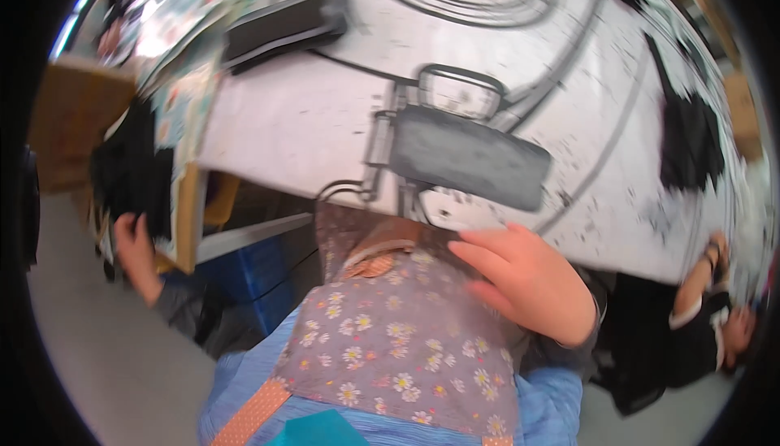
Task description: Folding and pressing the edges of shoe fabric components on a work table.
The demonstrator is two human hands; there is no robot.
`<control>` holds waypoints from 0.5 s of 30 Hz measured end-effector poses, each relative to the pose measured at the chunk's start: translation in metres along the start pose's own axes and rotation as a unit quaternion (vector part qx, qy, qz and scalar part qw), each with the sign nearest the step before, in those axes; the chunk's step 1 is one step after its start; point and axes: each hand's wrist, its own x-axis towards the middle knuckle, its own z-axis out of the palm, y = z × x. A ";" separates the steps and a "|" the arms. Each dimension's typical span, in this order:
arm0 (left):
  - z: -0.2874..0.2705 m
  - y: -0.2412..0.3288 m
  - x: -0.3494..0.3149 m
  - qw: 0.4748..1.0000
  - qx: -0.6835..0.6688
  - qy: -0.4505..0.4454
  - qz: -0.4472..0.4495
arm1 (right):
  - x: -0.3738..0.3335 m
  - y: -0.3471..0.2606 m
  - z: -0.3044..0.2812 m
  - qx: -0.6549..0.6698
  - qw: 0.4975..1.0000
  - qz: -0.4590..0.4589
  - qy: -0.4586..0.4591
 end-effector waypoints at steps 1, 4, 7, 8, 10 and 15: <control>-0.022 0.023 -0.008 0.998 -0.047 0.040 0.025 | -0.002 0.003 0.002 -0.006 0.999 -0.025 0.023; -0.049 0.125 -0.053 0.978 -0.182 0.097 -0.031 | 0.007 -0.009 0.020 -0.073 0.971 -0.154 0.167; -0.036 0.214 -0.068 0.910 -0.369 0.028 0.185 | 0.026 -0.038 0.039 -0.117 0.927 -0.197 0.297; -0.030 0.242 -0.074 0.884 -0.364 -0.065 0.287 | 0.041 -0.042 0.050 -0.183 0.887 -0.218 0.363; -0.021 0.310 -0.079 0.802 -0.373 -0.277 0.376 | 0.047 -0.037 0.047 -0.266 0.870 -0.199 0.365; 0.041 0.360 -0.109 0.630 -0.481 -0.493 0.358 | 0.035 -0.008 0.050 -0.229 0.908 -0.123 0.330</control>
